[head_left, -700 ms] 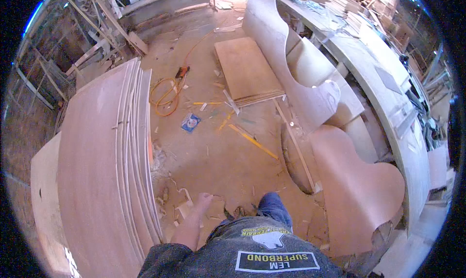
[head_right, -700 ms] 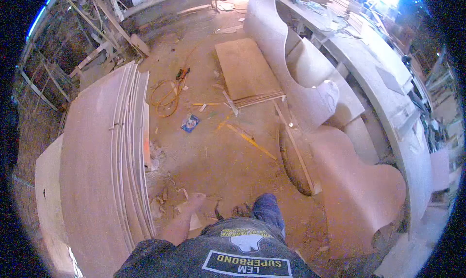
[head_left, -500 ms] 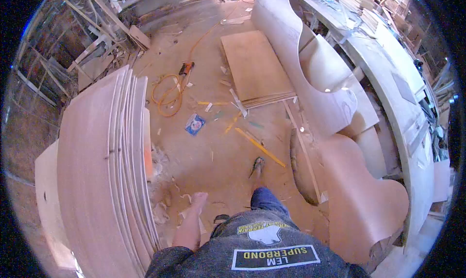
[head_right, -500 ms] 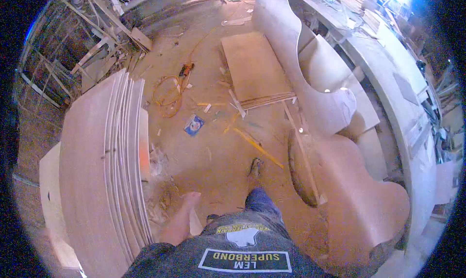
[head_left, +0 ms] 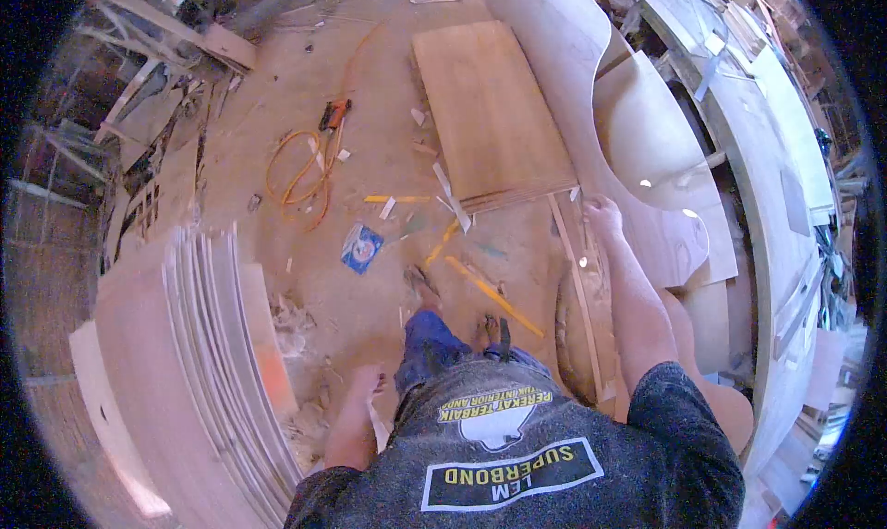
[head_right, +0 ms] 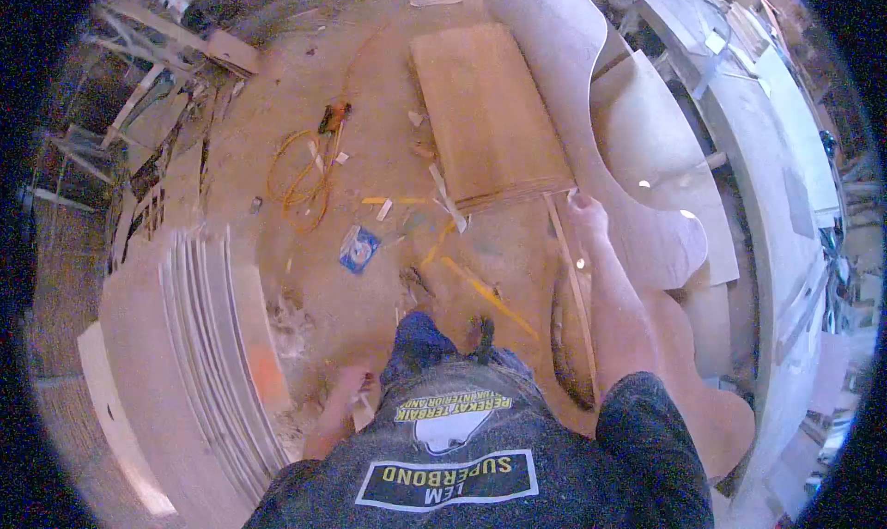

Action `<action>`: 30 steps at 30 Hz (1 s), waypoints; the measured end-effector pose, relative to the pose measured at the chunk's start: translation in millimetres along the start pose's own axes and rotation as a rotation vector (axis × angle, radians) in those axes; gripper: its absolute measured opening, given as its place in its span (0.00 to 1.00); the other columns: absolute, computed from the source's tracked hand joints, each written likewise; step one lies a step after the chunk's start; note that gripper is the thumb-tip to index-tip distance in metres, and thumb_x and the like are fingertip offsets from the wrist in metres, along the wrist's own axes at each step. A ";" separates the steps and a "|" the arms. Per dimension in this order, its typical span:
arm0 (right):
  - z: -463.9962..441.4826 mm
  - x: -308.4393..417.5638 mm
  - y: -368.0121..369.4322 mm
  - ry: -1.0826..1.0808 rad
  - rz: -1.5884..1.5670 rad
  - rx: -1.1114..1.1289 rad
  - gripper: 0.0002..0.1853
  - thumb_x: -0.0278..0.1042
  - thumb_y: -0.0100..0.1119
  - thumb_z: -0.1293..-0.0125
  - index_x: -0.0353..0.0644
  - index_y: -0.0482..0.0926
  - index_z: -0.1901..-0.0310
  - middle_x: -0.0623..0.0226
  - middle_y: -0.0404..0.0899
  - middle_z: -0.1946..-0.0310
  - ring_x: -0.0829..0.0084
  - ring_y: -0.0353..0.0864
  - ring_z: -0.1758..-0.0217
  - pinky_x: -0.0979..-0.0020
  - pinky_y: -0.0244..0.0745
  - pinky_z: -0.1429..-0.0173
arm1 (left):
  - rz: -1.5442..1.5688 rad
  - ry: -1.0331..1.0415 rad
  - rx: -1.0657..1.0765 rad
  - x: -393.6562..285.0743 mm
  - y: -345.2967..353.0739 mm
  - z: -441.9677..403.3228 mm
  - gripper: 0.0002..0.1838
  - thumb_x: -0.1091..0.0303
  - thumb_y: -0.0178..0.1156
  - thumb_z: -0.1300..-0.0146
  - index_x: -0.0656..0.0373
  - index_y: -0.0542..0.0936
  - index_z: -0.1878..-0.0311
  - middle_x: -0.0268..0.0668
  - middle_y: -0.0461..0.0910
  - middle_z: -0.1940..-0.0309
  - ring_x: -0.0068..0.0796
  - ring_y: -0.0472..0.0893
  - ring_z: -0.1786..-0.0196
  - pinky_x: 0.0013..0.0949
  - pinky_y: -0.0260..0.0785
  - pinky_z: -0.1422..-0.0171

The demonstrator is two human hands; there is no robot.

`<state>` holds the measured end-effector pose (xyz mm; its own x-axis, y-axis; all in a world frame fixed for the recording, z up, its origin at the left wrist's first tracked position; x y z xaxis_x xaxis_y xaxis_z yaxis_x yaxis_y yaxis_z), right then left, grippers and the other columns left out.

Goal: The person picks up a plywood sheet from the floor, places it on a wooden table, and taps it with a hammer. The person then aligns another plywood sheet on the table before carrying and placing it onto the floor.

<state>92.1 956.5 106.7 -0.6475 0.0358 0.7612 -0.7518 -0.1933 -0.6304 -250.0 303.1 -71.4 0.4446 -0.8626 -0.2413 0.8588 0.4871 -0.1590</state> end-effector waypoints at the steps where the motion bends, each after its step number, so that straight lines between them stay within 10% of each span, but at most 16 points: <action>1: -20.1 0.6 26.1 -0.027 0.058 0.020 0.19 0.40 0.60 0.38 0.33 0.83 0.54 0.50 0.85 0.64 0.57 0.85 0.63 0.62 0.79 0.56 | 0.038 -0.071 0.039 -41.3 12.5 5.5 0.23 0.43 0.55 0.33 0.52 0.80 0.50 0.38 0.81 0.60 0.30 0.79 0.59 0.40 0.73 0.52; 6: -70.1 -54.0 178.0 0.040 0.397 0.200 0.16 0.43 0.62 0.40 0.45 0.85 0.53 0.59 0.86 0.62 0.61 0.86 0.61 0.62 0.79 0.55 | 0.142 -0.053 0.285 -167.6 44.3 -116.1 0.40 0.35 0.53 0.35 0.61 0.72 0.34 0.47 0.80 0.46 0.43 0.77 0.41 0.41 0.67 0.35; 9: -62.8 -87.0 238.5 0.222 0.526 0.381 0.19 0.48 0.62 0.45 0.47 0.86 0.55 0.57 0.86 0.58 0.58 0.86 0.55 0.62 0.79 0.50 | -0.531 -0.053 0.124 -283.7 40.2 -112.4 0.47 0.33 0.59 0.40 0.64 0.65 0.30 0.48 0.75 0.37 0.46 0.74 0.36 0.42 0.65 0.32; 15: -102.4 -96.0 339.3 0.442 0.474 0.518 0.19 0.44 0.63 0.49 0.48 0.87 0.55 0.56 0.85 0.54 0.59 0.85 0.51 0.64 0.79 0.43 | -0.743 0.282 -0.073 -327.4 71.3 -164.5 0.66 0.39 0.77 0.60 0.59 0.50 0.24 0.57 0.71 0.37 0.56 0.73 0.36 0.47 0.64 0.30; 22: -219.6 -308.2 521.6 0.320 -0.018 0.404 0.11 0.39 0.64 0.47 0.41 0.78 0.76 0.61 0.79 0.74 0.63 0.81 0.66 0.63 0.76 0.62 | -0.868 -0.086 -0.394 -377.3 100.5 -142.9 0.71 0.33 0.78 0.70 0.47 0.48 0.23 0.60 0.65 0.35 0.61 0.74 0.39 0.55 0.70 0.38; 30: -296.7 -357.2 623.5 1.103 -0.859 0.298 0.13 0.43 0.62 0.37 0.44 0.78 0.58 0.61 0.79 0.65 0.62 0.76 0.72 0.61 0.73 0.72 | -0.929 -0.284 -0.454 -425.5 132.2 -143.6 0.72 0.28 0.76 0.72 0.44 0.49 0.24 0.56 0.68 0.41 0.61 0.76 0.42 0.58 0.72 0.43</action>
<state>-182.3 1114.1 -603.4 0.1191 0.9493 0.2909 -0.9892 0.0881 0.1173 -362.2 754.1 -127.3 -0.2406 -0.8931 0.3801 0.7420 -0.4217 -0.5211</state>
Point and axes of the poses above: each hand's wrist, its own z-axis away from the middle knuckle, its own y-axis out of the palm, x = y × z, the point moved 4 cm from there along -z, towards the middle knuckle
